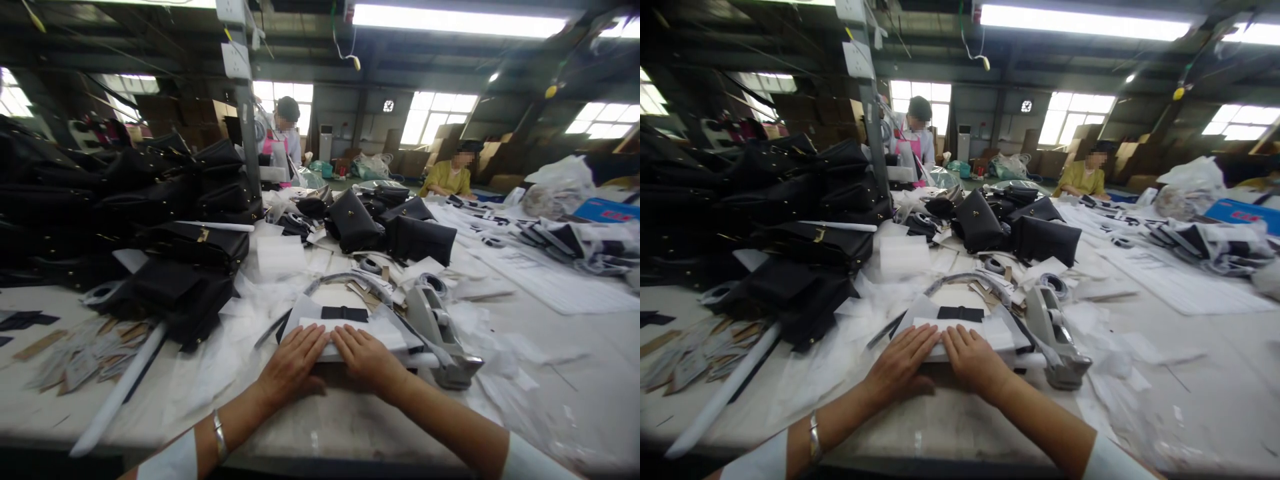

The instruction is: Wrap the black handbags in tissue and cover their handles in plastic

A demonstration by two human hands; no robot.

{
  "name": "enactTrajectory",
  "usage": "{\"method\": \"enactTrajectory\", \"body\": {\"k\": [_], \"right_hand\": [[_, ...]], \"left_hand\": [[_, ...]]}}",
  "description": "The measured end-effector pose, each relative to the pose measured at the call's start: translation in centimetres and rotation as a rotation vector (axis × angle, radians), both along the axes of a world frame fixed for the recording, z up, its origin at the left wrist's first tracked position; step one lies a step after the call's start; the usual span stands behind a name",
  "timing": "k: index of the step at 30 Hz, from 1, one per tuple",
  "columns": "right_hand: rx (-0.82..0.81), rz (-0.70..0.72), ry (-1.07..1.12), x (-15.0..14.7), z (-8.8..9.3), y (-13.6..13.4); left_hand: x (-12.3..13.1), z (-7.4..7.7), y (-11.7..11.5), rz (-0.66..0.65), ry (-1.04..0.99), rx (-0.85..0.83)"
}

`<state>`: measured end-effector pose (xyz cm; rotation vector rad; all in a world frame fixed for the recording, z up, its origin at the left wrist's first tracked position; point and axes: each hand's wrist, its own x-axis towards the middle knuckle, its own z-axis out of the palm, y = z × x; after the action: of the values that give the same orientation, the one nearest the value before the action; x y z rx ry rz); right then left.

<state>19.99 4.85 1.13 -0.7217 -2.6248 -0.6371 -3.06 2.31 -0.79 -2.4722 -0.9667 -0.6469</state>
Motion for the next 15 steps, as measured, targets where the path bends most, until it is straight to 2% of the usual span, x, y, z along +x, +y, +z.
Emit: {"method": "enactTrajectory", "body": {"k": [4, 8, 10, 12, 13, 15], "right_hand": [[-0.121, 0.036, -0.067, 0.9, 2.2, 0.2], [-0.483, 0.094, -0.074, 0.3, 6.3, 1.8], [-0.649, 0.09, 0.046, -2.2, 8.1, 3.9], [-0.768, 0.049, 0.22, -6.5, 8.8, 6.6], [-0.853, -0.019, 0.304, -9.1, 8.6, 7.9], [-0.902, -0.08, 0.342, -14.5, 7.1, 10.3]], "left_hand": [[0.2, -0.8, 0.2, 0.009, -0.036, 0.071], [0.8, -2.4, -0.1, -0.023, -0.089, 0.152], [1.0, -2.8, -0.2, -0.026, -0.118, 0.182], [1.2, -3.0, -0.3, -0.021, -0.14, 0.206], [1.3, -3.0, -0.2, -0.018, -0.146, 0.213], [1.3, -3.0, -0.2, -0.017, -0.157, 0.221]]}}
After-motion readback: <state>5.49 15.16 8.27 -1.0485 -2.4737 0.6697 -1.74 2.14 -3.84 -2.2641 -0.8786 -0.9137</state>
